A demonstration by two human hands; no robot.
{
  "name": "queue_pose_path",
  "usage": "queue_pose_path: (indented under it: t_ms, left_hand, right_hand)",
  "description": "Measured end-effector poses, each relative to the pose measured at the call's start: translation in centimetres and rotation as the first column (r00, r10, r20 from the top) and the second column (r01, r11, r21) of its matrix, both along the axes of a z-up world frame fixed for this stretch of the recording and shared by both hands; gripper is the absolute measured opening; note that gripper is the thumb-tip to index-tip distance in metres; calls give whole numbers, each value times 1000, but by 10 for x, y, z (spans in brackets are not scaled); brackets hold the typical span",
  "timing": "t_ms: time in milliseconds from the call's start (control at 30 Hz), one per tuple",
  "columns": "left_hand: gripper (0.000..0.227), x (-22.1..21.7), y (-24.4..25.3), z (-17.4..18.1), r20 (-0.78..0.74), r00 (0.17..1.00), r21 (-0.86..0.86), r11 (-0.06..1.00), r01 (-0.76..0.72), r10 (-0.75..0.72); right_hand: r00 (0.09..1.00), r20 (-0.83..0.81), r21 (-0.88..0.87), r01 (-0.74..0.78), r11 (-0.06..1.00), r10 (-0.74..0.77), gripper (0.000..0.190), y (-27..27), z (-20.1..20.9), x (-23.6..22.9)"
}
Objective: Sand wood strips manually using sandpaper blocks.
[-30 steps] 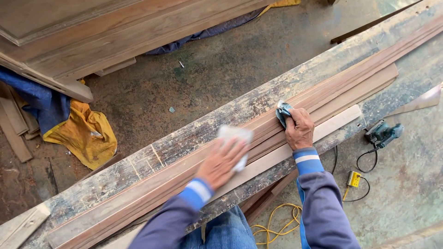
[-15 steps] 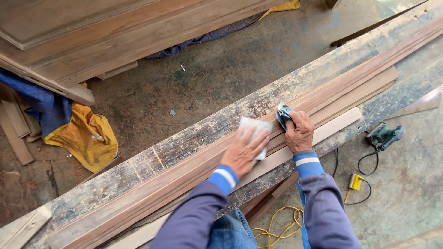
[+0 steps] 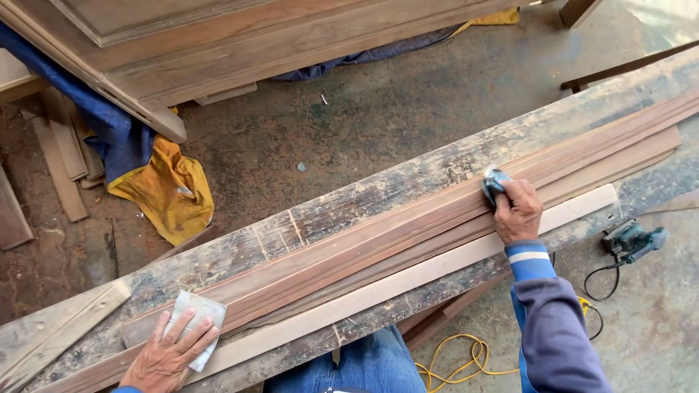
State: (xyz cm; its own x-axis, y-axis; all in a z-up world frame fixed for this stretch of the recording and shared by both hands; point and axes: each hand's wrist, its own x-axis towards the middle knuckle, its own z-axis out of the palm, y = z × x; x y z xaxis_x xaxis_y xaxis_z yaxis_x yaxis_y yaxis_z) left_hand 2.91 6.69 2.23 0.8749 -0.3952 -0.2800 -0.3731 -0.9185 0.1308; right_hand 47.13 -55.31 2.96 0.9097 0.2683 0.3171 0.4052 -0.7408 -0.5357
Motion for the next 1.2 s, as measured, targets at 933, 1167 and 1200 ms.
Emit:
queue_pose_path:
  t_ms: [933, 1167, 1200]
  left_hand:
    - [67, 7, -8, 9, 100, 991, -110, 991, -80, 91]
    - [65, 10, -6, 9, 102, 992, -172, 983, -59, 77]
    - [65, 9, -6, 10, 88, 994, -159, 986, -51, 66]
  right_hand:
    - [400, -95, -186, -907, 378, 912, 38, 270, 12, -199]
    - [652, -66, -129, -756, 641, 755, 37, 209, -8, -174]
    - [670, -41, -103, -741, 664, 741, 37, 212, -22, -184]
